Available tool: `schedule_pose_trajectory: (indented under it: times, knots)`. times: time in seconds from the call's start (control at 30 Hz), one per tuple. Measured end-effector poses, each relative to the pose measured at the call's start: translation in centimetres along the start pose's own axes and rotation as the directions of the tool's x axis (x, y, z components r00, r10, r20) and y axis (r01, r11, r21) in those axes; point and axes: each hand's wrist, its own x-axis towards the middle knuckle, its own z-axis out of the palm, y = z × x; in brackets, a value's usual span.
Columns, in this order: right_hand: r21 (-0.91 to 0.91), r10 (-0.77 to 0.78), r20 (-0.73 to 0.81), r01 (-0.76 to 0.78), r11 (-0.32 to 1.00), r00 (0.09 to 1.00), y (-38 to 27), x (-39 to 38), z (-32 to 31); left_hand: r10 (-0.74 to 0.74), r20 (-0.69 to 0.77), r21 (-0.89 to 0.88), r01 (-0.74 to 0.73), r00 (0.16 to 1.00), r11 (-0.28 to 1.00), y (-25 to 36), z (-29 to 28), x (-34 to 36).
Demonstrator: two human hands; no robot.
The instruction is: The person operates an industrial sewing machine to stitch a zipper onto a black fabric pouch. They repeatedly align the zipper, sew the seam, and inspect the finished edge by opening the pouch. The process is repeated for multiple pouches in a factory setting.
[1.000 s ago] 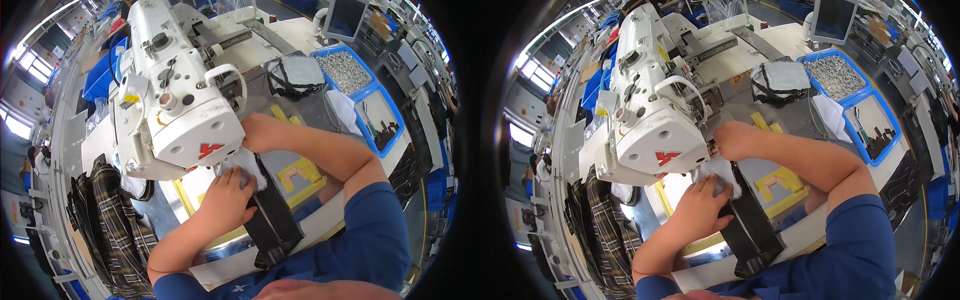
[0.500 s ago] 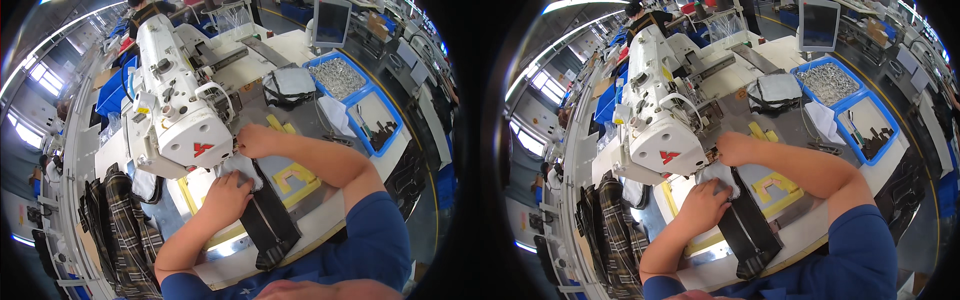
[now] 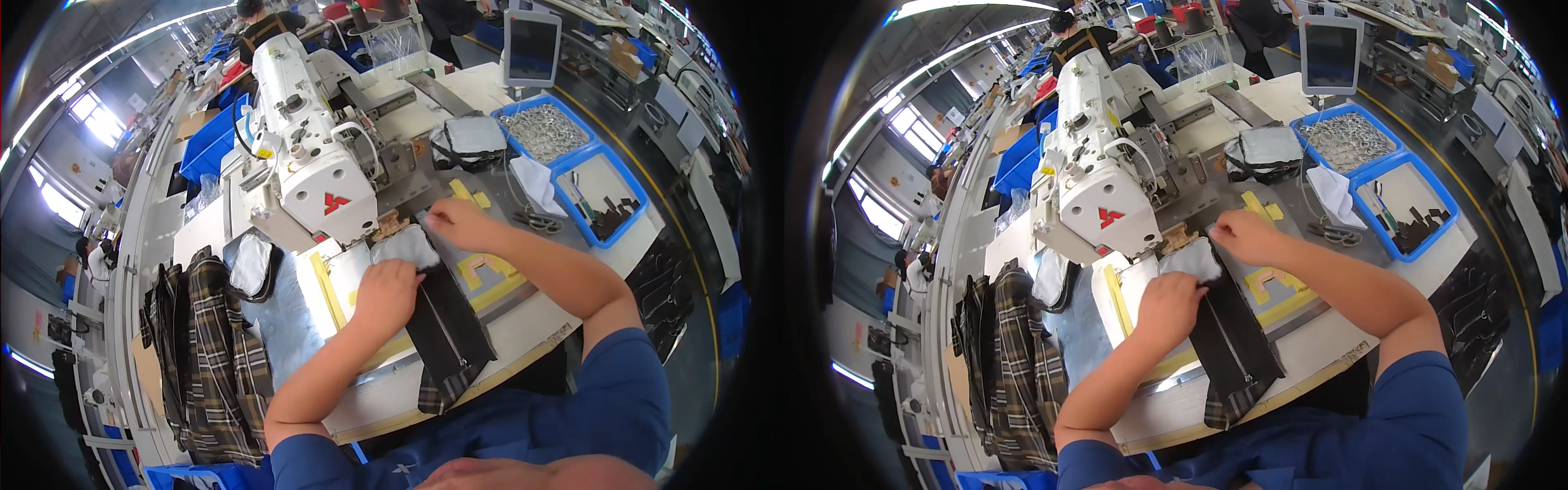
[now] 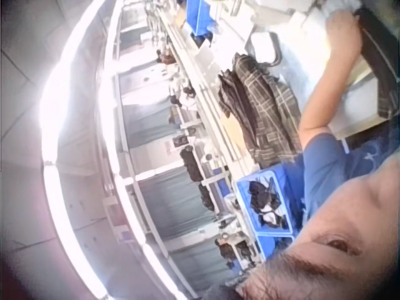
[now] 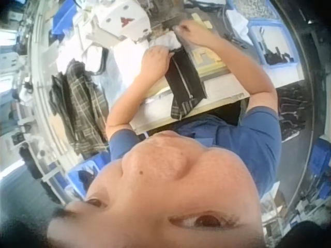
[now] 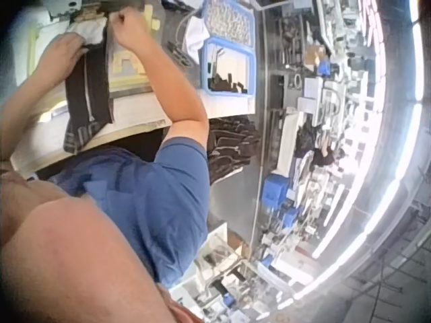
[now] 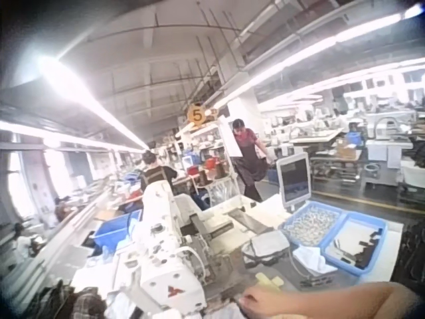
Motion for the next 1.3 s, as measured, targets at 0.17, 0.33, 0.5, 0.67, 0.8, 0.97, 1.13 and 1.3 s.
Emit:
schedule_pose_trajectory:
  times: [0.17,0.33,0.5,0.67,0.8,0.97,1.13,1.3]
  knots:
    - [0.046,-0.029,-0.067,0.032,0.998,0.997,-2.3,-9.0,-0.2,-0.376,-0.376,-0.248,0.298,0.847,0.922,-1.3,-8.2,-1.7]
    - [0.017,-0.105,0.612,0.119,0.993,0.784,-5.2,-13.7,-0.2,-0.743,-0.485,-0.787,0.140,0.462,0.601,-4.6,-17.0,-8.7]
    - [0.192,-0.258,0.666,0.173,0.966,0.699,-7.6,-14.6,-0.8,-0.588,-0.725,-0.143,0.757,0.358,0.637,-5.1,-19.4,-13.3]
    - [0.351,-0.422,0.650,0.243,0.904,0.632,-10.8,-14.1,-2.4,-0.267,0.163,-0.487,0.312,0.950,0.816,2.0,-15.3,-7.5]
    - [0.630,-0.515,0.549,0.079,0.773,0.659,-12.4,-13.7,-4.2,0.307,0.481,-0.694,0.143,0.821,0.705,4.8,-12.0,-3.3]
    - [0.976,-0.501,0.171,-0.216,-0.032,0.848,-9.8,-14.3,-2.0,0.300,0.229,-0.840,0.032,0.926,0.541,6.2,-13.2,-1.6]
    - [0.626,-0.653,0.317,0.365,0.689,0.688,-10.4,-14.1,-1.5,-0.132,0.046,-0.975,0.073,0.990,0.209,6.8,-16.1,-0.5]
    - [0.557,-0.597,0.372,0.343,0.756,0.711,-9.5,-14.2,1.1,-0.388,-0.073,-0.997,-0.060,0.919,0.045,6.3,-16.3,0.6]
